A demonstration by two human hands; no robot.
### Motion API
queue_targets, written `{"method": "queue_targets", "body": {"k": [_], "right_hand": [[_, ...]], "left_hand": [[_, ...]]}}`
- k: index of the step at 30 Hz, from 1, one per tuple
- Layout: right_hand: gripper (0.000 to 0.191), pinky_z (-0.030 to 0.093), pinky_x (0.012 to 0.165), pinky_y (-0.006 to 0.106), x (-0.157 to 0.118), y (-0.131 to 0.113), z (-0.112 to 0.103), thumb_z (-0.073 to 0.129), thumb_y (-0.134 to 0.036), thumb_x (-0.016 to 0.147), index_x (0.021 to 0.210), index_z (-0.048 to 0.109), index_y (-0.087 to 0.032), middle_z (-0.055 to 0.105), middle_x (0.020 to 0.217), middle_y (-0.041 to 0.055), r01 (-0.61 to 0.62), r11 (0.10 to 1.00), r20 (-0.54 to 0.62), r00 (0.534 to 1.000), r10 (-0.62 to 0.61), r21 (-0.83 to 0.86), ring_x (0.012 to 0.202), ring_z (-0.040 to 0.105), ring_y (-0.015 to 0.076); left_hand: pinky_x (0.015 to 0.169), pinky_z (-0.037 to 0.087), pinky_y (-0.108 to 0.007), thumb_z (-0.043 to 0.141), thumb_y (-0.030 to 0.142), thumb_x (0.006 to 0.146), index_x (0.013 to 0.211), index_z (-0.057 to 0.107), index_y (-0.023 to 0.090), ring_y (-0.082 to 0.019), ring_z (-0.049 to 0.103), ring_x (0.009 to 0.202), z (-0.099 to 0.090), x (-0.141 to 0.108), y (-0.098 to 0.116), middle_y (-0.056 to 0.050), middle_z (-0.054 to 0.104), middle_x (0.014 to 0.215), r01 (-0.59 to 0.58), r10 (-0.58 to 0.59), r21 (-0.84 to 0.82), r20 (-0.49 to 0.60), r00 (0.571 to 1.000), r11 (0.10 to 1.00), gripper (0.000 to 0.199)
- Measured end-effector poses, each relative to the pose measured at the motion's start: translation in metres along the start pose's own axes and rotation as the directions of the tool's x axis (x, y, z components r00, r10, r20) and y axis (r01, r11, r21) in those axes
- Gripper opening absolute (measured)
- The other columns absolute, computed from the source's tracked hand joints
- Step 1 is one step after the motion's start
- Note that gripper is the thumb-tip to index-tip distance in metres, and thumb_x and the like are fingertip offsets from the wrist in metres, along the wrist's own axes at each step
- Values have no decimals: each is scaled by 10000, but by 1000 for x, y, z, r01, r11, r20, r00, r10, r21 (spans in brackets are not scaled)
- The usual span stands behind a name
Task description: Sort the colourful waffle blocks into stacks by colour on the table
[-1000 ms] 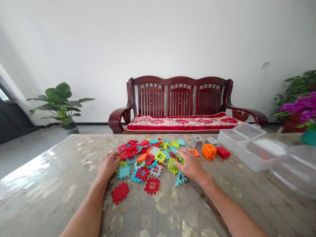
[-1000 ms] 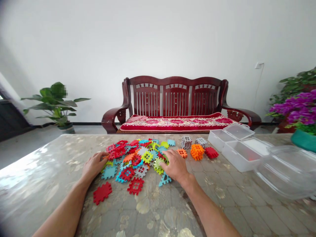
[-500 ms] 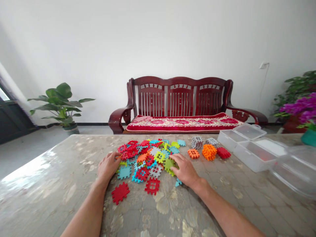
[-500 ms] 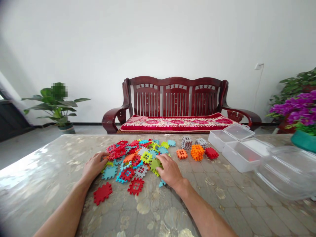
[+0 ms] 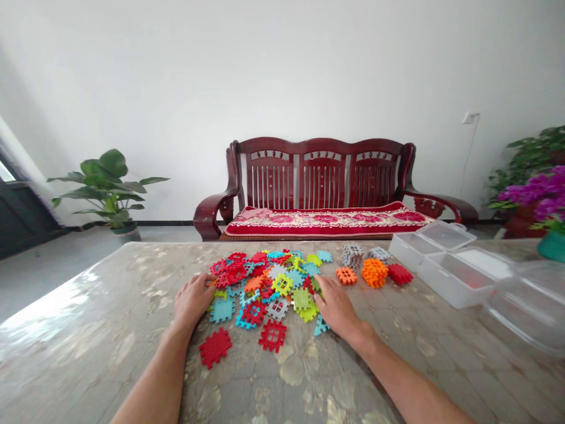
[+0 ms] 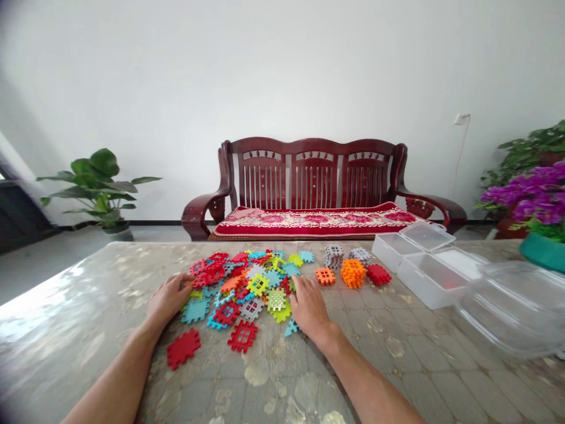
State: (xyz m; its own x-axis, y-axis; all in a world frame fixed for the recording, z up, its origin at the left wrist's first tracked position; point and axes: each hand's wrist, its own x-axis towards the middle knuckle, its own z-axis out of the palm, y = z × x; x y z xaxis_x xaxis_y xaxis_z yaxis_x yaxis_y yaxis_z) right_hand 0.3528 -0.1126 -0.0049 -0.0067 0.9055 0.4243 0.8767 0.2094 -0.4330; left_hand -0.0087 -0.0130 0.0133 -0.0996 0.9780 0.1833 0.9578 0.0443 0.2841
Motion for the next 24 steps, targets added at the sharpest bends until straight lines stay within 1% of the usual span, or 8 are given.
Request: {"method": "queue_targets", "body": {"k": [3, 6, 8, 10, 15, 19, 21, 24], "right_hand": [[456, 438, 1056, 425, 1, -3, 2, 521, -150, 848, 1297, 596, -171, 666, 1258, 106, -8, 998, 18, 1000, 7, 69, 1183, 587, 248], [395, 454, 1040, 392, 4, -1, 0, 480, -177, 884, 1251, 624, -181, 680, 1231, 88, -28, 991, -27, 999, 31, 129, 1158, 602, 225], [385, 447, 1049, 398, 5, 3, 0, 465, -182, 889, 1235, 635, -180, 678, 1230, 92, -20, 993, -79, 996, 29, 114, 1169, 594, 228], [382, 437, 1060, 413, 6, 6, 0, 462, -187, 892, 1230, 640, -171, 672, 1238, 103, -6, 997, -101, 995, 14, 78, 1184, 584, 238], [350, 437, 1059, 426, 5, 8, 2, 451, -213, 917, 1200, 654, -177, 677, 1228, 99, 19, 998, -40, 999, -16, 68, 1173, 589, 245], [334, 446, 1044, 429, 5, 7, 2, 438, -215, 926, 1170, 662, -167, 689, 1193, 103, 42, 994, -57, 998, -36, 104, 1146, 598, 244], [335, 451, 1038, 430, 5, 8, 3, 429, -211, 926, 1163, 662, -164, 691, 1184, 104, 47, 992, -89, 995, -37, 119, 1137, 600, 242], [330, 459, 1029, 428, 6, 10, 5, 416, -217, 933, 1145, 667, -183, 698, 1165, 92, 63, 989, -136, 990, -45, 132, 1122, 606, 235]], "left_hand": [[1001, 445, -437, 466, 344, 833, 1101, 699, 247, -305, 606, 1181, -1, 0, -1, -95, 652, 1294, -5, 5, -14, 9, 1000, 1000, 369], [1002, 438, -436, 456, 360, 828, 1045, 717, 253, -300, 610, 1169, -1, 1, -2, -85, 665, 1270, -24, 25, -54, 9, 1000, 998, 356], [993, 440, -428, 445, 366, 827, 993, 729, 257, -293, 622, 1141, 0, 2, -3, -73, 682, 1239, -35, 35, -80, 6, 999, 996, 347], [979, 448, -395, 442, 378, 821, 952, 736, 259, -277, 636, 1104, 1, 3, -4, -62, 707, 1182, -59, 59, -114, -1, 998, 992, 344], [945, 460, -317, 434, 424, 798, 879, 733, 236, -243, 653, 1030, 3, 4, -3, -52, 741, 1062, -134, 132, -264, -26, 991, 955, 363], [867, 475, -301, 377, 466, 830, 727, 677, 219, -223, 658, 882, -1, 0, 3, -33, 738, 856, -160, 169, -369, -6, 986, 915, 402], [839, 481, -302, 353, 490, 843, 703, 665, 215, -221, 657, 838, -3, -2, 6, -28, 729, 800, -145, 154, -436, -13, 988, 888, 439], [858, 488, -311, 349, 499, 843, 772, 703, 205, -235, 670, 896, -6, -2, 7, -40, 754, 867, -81, 45, -535, -80, 996, 841, 466]]}}
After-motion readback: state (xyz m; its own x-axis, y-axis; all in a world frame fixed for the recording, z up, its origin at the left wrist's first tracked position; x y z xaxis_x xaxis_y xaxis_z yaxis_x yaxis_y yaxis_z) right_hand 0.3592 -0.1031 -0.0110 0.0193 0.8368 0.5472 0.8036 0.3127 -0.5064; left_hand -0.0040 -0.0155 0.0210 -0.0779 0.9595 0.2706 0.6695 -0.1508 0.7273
